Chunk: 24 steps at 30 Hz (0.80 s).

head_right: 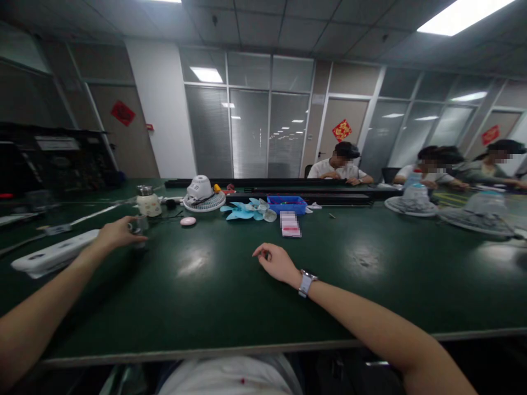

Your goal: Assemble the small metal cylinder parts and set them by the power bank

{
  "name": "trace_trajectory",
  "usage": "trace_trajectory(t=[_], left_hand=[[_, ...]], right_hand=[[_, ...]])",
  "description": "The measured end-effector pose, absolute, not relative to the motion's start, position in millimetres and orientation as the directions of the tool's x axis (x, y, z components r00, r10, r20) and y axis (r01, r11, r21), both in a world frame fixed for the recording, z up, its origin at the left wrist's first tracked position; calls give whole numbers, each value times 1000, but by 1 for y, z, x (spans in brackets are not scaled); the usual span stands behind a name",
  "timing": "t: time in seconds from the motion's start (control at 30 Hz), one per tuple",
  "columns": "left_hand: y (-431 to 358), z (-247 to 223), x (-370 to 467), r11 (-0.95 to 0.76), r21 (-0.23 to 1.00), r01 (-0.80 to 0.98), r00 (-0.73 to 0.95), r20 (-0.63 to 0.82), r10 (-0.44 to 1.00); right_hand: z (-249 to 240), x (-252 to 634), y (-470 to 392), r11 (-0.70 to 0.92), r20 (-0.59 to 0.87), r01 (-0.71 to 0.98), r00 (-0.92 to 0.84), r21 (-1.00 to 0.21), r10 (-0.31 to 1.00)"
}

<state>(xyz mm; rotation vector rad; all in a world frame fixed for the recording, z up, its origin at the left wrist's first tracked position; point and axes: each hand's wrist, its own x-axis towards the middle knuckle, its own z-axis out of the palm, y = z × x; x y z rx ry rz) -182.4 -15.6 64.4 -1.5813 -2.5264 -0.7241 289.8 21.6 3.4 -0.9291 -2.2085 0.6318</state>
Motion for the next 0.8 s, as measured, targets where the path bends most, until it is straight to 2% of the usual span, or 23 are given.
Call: trace_trajectory(t=[0.07,0.13,0.2,0.3,0.4,0.53,0.7,0.8], left_hand=[[-16,64,-167,350,326,878,-435,243,867],[-17,62,-141,249,370,895,-347,227,910],[-19,57,-104,88,484,871,-226,234,946],[-27,38,-36,-181,710,681,30,220,975],[-32,13,23,-291,801,523,177,232,956],[-36,-3,63,-381,820,428,286,276,917],[-43,0,58,-430,825,366,383,288,878],[-46,1,54,-439,811,385,393,287,874]], right_hand=[[5,290,20,640,384,441,-540,-629,749],[6,290,19,640,381,440,-543,-630,748],[7,290,19,634,374,439,-543,-636,752],[7,289,17,625,366,442,-539,-644,759],[7,286,14,642,382,434,-546,-632,745],[8,284,5,688,386,388,-612,-613,690],[13,281,-5,746,388,310,-701,-589,598],[14,274,-4,730,402,251,-700,-636,590]])
